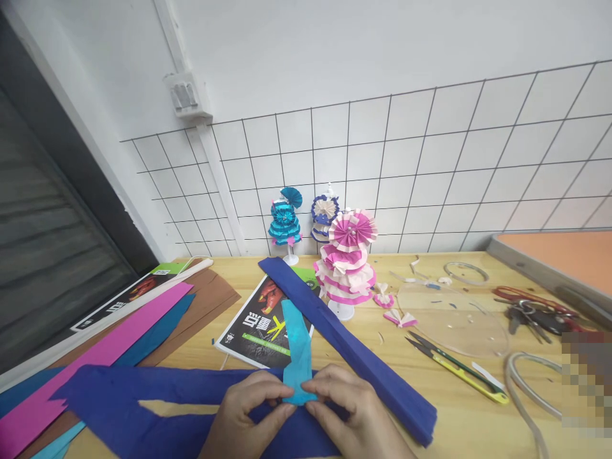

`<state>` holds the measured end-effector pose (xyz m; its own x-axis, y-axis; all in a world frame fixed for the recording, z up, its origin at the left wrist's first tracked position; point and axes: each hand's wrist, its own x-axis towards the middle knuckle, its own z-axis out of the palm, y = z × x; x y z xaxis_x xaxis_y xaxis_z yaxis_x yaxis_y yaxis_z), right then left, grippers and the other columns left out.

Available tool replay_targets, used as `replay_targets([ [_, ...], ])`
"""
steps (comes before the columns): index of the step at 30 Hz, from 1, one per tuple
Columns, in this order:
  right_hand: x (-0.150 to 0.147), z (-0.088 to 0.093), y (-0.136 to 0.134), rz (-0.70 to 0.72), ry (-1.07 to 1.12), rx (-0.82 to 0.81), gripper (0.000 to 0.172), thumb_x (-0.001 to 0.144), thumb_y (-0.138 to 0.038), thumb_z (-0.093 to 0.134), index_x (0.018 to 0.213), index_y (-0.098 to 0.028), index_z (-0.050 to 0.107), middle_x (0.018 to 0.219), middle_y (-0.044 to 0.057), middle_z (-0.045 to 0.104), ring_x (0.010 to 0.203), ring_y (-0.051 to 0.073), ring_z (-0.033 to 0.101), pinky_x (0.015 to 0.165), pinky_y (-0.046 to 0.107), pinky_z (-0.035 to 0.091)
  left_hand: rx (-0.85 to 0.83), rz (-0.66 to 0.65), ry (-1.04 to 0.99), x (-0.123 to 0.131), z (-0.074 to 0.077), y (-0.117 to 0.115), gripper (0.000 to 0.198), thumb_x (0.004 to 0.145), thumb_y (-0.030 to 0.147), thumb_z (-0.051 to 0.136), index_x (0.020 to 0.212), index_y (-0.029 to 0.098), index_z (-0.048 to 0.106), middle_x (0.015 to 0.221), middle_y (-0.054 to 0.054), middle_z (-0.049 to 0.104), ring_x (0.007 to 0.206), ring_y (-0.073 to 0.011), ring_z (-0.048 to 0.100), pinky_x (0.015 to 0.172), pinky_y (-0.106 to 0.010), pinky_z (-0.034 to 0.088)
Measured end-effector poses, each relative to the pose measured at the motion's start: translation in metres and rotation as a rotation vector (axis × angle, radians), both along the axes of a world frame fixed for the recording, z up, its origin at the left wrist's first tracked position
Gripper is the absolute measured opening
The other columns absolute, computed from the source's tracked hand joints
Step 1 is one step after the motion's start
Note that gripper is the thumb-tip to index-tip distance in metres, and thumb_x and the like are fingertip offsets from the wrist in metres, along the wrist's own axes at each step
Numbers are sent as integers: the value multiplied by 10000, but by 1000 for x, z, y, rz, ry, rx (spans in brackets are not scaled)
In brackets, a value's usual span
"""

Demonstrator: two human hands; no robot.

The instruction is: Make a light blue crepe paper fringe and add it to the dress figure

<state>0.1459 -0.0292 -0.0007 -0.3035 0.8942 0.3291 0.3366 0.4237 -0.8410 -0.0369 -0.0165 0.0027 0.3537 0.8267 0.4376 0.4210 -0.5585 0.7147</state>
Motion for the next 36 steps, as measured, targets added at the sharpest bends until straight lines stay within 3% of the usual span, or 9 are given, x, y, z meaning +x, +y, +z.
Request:
replay_targets([
  [5, -2, -4, -1, -20, 33, -38, 231, 767, -171, 622, 982, -246, 662, 866, 47, 695, 802, 196, 640, 725, 269, 517, -37, -22, -16, 0, -1, 0, 150, 655, 31, 640, 747, 127, 710, 640, -54, 679, 594, -151, 611, 563, -210, 484],
  [8, -4, -4, -2, -18, 54, -54, 191, 750, -177, 644, 919, -255, 690, 843, 38, 710, 788, 190, 652, 722, 255, 523, -37, -38, -35, 1, -2, 0, 138, 654, 34, 637, 740, 114, 710, 636, -63, 676, 585, -152, 609, 554, -211, 484],
  [22, -2, 1, -1, 37, 41, 48, 229, 782, -103, 588, 934, -245, 683, 848, 47, 698, 775, 174, 654, 700, 231, 524, 48, -29, -44, -3, 0, 0, 159, 666, 53, 649, 779, 151, 705, 620, -33, 673, 562, -139, 610, 543, -204, 496],
  [36, -1, -1, -1, -13, -17, 59, 160, 795, -142, 575, 884, -220, 682, 817, 53, 687, 761, 183, 648, 684, 246, 524, 128, -58, -5, -2, -1, 1, 131, 707, 71, 626, 766, 168, 692, 687, -36, 709, 635, -150, 644, 658, -254, 516],
])
